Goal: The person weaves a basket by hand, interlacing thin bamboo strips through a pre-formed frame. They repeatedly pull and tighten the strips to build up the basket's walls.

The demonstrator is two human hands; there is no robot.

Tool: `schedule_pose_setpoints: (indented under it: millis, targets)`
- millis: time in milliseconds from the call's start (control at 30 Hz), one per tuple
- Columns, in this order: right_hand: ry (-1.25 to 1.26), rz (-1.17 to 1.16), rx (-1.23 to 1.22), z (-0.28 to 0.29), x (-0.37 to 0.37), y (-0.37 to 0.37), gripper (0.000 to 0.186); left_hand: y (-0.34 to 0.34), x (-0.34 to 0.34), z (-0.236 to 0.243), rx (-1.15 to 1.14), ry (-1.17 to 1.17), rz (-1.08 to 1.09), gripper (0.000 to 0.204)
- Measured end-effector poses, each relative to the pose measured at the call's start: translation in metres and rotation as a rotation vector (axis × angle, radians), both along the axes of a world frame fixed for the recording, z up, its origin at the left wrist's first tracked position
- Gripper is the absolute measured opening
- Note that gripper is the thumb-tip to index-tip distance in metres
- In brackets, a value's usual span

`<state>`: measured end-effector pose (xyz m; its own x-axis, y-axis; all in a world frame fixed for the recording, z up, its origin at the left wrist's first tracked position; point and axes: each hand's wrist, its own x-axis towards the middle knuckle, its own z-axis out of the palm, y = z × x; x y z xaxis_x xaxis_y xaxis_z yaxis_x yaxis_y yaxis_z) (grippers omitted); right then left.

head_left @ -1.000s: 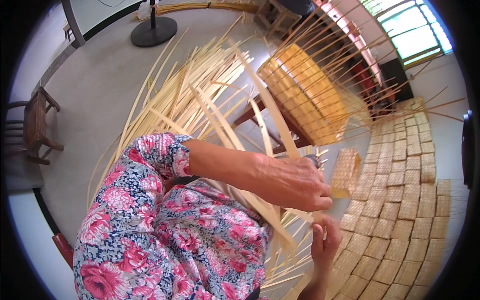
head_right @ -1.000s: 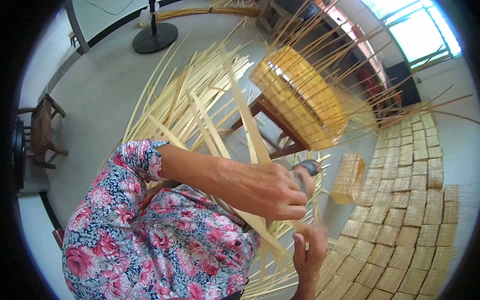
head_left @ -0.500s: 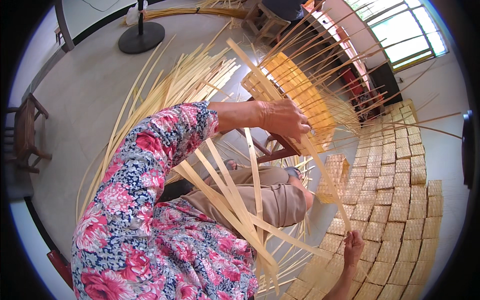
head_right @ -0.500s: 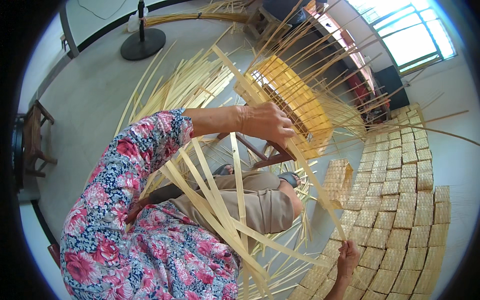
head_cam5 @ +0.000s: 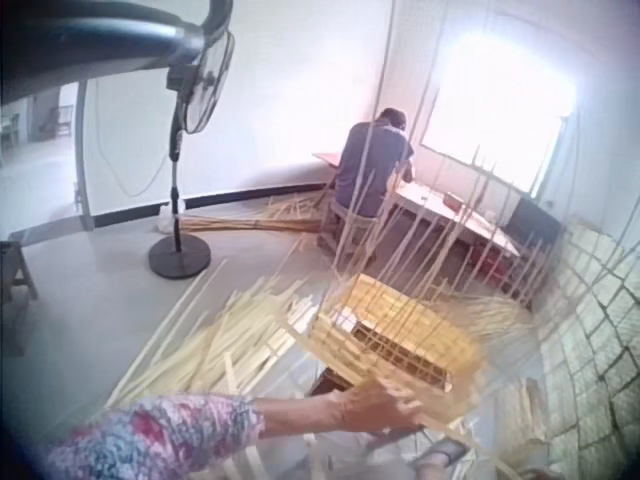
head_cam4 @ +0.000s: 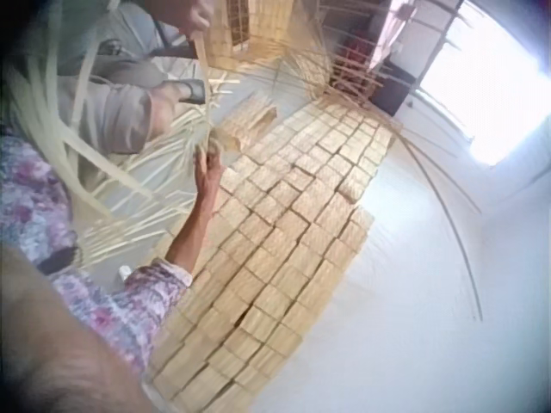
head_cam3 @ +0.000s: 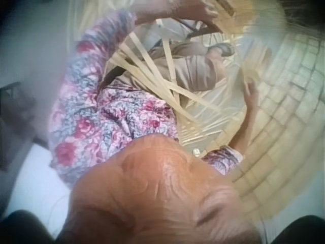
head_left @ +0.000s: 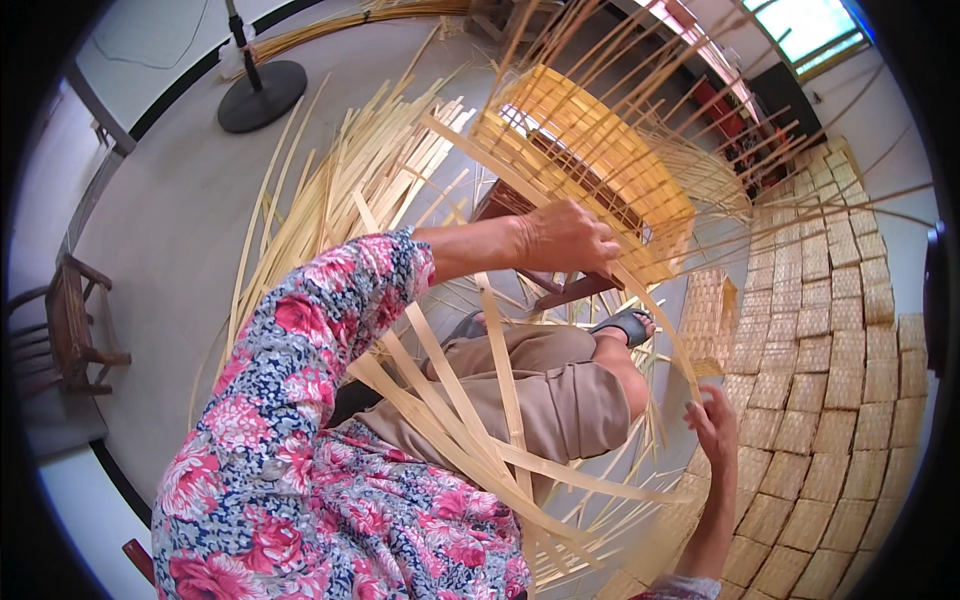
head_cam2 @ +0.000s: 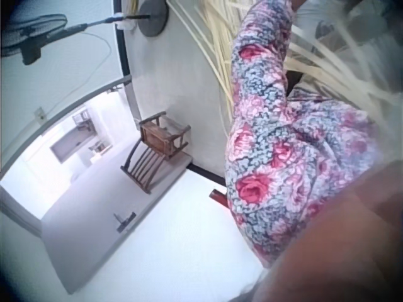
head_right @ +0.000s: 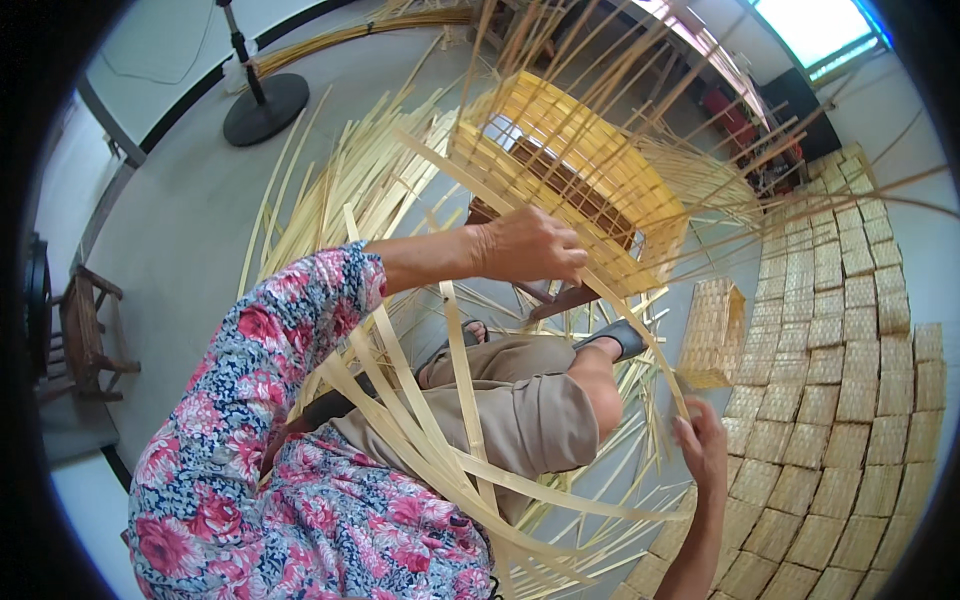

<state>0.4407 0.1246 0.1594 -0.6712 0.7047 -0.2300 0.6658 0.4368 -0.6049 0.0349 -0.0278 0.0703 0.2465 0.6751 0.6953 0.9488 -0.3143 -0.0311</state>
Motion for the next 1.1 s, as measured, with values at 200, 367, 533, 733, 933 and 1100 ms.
schedule_pose_setpoints:
  millis: [200, 367, 533, 733, 933, 1100]
  targets:
    - [-0.082, 0.343, -0.038, -0.017, -0.097, -0.001, 0.018, 0.011, 0.029, -0.012, -0.079, -0.133, -0.106, 0.029]
    - [0.039, 0.363, -0.015, -0.037, -0.106, -0.002, 0.014, -0.004, 0.011, -0.015, -0.247, -0.110, -0.056, 0.030]
    - [0.070, 0.337, -0.013, -0.044, -0.084, 0.010, 0.012, -0.021, -0.014, -0.012, -0.231, -0.010, -0.082, 0.029]
    - [-0.038, 0.184, -0.089, -0.034, -0.032, 0.020, 0.015, -0.010, -0.009, -0.001, -0.369, 0.030, -0.020, 0.021]
    - [0.058, 0.164, -0.360, -0.019, -0.057, -0.015, 0.020, 0.028, 0.051, 0.006, -0.361, 0.007, -0.217, 0.024]
    - [0.143, 0.165, -0.245, -0.037, -0.035, -0.008, 0.019, 0.032, 0.046, 0.036, 0.088, -0.282, -0.226, 0.028]
